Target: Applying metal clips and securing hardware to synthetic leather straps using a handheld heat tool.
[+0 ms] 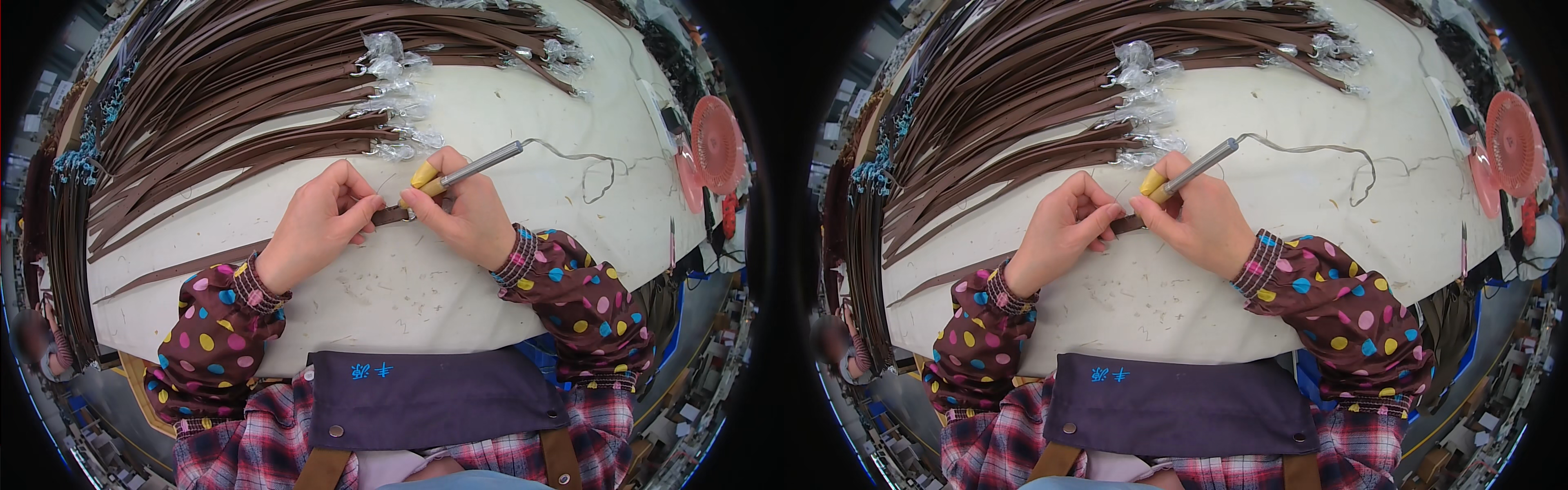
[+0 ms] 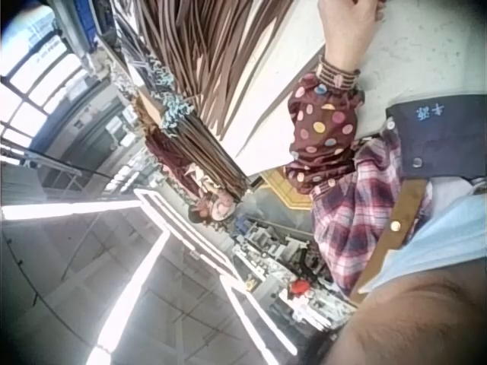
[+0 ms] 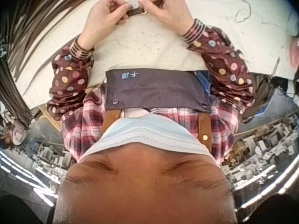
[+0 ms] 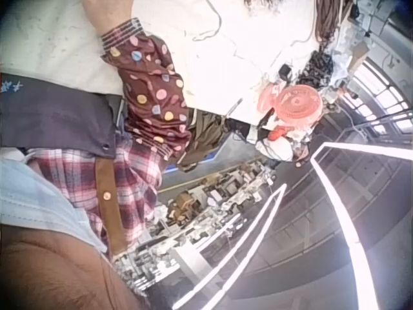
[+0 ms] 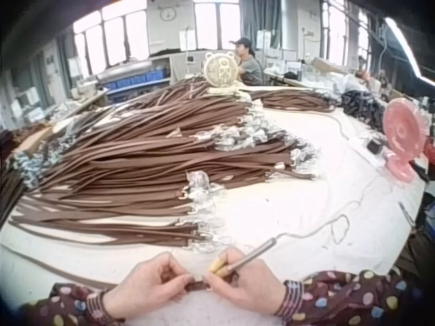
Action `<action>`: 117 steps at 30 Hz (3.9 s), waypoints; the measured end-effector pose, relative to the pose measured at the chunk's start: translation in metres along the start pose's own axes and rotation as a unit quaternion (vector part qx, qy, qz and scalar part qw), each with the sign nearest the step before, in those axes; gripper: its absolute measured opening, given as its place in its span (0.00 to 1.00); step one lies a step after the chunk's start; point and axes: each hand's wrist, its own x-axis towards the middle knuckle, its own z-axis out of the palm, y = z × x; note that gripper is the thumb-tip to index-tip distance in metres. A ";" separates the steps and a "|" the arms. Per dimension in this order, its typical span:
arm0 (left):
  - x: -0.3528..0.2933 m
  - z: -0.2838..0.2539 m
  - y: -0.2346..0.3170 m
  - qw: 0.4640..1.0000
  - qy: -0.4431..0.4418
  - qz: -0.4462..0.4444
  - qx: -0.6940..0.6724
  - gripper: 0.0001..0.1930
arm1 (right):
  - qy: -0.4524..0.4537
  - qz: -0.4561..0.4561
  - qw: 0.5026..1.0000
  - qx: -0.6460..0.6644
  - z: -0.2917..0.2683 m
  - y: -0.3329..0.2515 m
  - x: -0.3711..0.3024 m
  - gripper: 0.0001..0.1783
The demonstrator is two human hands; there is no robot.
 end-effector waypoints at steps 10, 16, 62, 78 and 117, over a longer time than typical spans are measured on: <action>0.000 0.000 0.001 1.000 -0.014 -0.007 -0.006 0.08 | -0.003 0.007 1.000 -0.008 -0.001 -0.002 -0.001 0.14; 0.000 0.000 0.001 1.000 -0.004 -0.001 -0.016 0.08 | 0.001 0.002 1.000 -0.010 0.000 -0.001 0.000 0.14; 0.028 -0.051 -0.001 0.775 0.207 0.297 0.518 0.08 | 0.087 -0.290 0.885 -0.354 -0.027 0.004 0.041 0.15; 0.016 -0.059 -0.022 0.661 0.251 0.366 0.605 0.07 | 0.108 -0.253 0.933 -0.230 -0.027 0.005 0.063 0.13; -0.005 -0.010 -0.001 0.931 -0.013 0.184 0.316 0.08 | -0.050 -0.110 0.986 -0.111 -0.017 -0.018 0.001 0.11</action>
